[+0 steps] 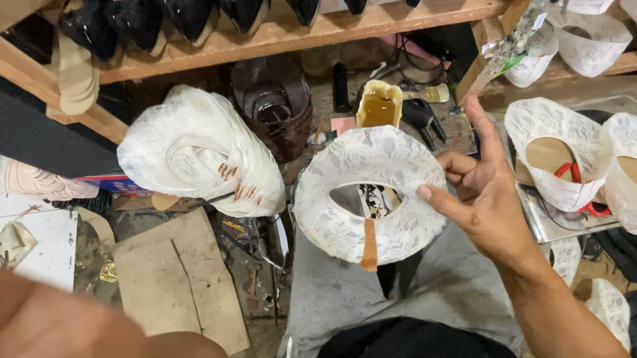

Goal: The person sits on the floor of a shoe workshop and applies glue from a container to the edge of a white lace shoe upper, then folds and presses the lace edge over by hand. They work on one upper at a time, turning it to reach different sections, and place finished uppers on a rack.

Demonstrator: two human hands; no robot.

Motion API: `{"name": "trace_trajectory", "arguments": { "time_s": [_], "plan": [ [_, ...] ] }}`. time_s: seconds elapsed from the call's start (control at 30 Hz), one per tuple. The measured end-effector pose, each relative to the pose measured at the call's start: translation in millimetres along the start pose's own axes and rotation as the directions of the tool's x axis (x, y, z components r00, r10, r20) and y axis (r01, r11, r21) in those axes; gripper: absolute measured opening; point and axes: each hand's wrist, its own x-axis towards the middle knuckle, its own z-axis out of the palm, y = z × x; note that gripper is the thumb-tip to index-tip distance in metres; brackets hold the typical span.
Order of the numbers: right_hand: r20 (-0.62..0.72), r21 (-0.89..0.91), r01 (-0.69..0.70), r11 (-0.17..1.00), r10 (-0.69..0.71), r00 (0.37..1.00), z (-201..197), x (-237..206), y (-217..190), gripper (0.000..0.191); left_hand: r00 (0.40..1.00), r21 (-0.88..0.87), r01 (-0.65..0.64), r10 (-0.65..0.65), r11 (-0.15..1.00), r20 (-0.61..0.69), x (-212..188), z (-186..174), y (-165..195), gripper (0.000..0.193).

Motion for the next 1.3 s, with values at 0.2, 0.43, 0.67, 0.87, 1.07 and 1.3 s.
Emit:
{"name": "trace_trajectory", "arguments": {
  "time_s": [0.2, 0.43, 0.67, 0.87, 1.07, 1.3],
  "plan": [
    [0.12, 0.214, -0.186, 0.959, 0.164, 0.979, -4.8, 8.1, -16.3, 0.109, 0.282, -0.183, 0.954, -0.921, 0.239, 0.268, -143.8, 29.9, -124.7, 0.042],
    [0.165, 0.064, -0.314, 0.947, 0.3, 0.94, 4.5, 41.2, 48.2, 0.103, 0.175, -0.419, 0.904, -0.826, -0.081, 0.535, -260.0, 95.1, -100.3, 0.058],
    [0.247, -0.941, 0.261, 0.215, -0.092, 0.965, -15.4, 117.5, 123.9, 0.049, 0.222, -0.402, 0.913, -0.908, 0.066, 0.356, -251.4, 84.8, -82.2, 0.055],
    [0.449, -0.889, 0.447, -0.1, 0.002, 0.894, -4.4, 138.2, 137.4, 0.069, 0.301, -0.283, 0.928, -0.935, 0.242, 0.189, -239.4, 84.9, -69.7, 0.036],
    [0.315, -0.9, 0.315, 0.301, -0.049, 0.948, -9.6, 97.0, 91.3, 0.058, 0.37, -0.298, 0.901, -0.917, 0.316, 0.147, -210.4, 83.3, -67.2, 0.051],
    [0.314, -0.119, 0.222, 0.968, -0.175, 0.933, -1.2, 15.2, 42.5, 0.097, 0.255, -0.383, 0.915, -0.915, 0.124, 0.312, -190.6, 93.3, -62.8, 0.049]
  ]
}}
